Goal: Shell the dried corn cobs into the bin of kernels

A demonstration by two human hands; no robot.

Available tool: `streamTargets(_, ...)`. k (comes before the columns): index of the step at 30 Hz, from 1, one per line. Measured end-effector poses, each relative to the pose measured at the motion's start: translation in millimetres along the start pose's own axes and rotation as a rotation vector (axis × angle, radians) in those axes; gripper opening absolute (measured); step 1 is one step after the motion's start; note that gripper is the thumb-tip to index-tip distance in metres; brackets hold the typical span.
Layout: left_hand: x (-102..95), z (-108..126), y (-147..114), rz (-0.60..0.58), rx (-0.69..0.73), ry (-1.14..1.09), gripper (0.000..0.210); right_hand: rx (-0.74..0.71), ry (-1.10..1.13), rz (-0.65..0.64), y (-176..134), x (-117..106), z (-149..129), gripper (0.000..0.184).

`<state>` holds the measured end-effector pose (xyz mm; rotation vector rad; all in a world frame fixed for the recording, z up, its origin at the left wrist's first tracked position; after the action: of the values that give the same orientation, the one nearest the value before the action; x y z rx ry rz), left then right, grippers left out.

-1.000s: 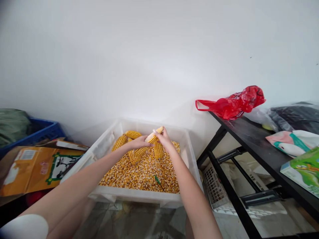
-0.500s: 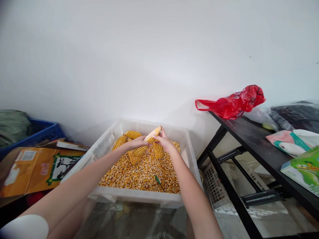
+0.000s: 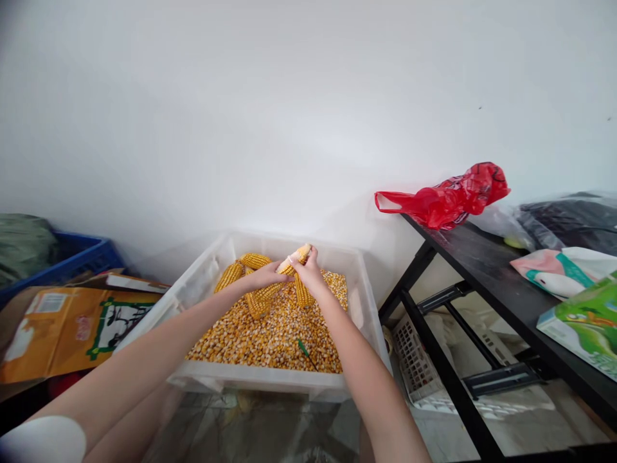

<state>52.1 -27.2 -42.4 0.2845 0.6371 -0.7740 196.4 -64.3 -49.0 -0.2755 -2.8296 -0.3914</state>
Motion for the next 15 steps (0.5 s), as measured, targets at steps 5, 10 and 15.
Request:
streamTargets(5, -5.8, 10, -9, -0.097, 0.035, -0.143, 0.050, 0.135, 0.143, -0.091, -1, -2, -11, 0.061)
streamTargets(10, -3.0, 11, -12, -0.228, 0.001, -0.322, 0.055, 0.178, 0.256, -0.124, 4, -9, -16, 0.048)
streamTargets(15, 4.2, 6, -5, -0.047, -0.011, -0.051, 0.055, 0.098, 0.104, 0.024, 4, -8, -4, 0.044)
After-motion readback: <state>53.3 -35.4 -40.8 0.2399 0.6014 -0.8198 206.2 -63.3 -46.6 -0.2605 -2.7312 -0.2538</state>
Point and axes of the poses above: each hand's wrist, its own y-axis towards the middle knuckle, its own x-axis out of the palm, z = x × y, the point moved 1 cm from there along y, towards the middle knuckle, and after that the axes turned 12 degrees about y, right-handed, at the moved point
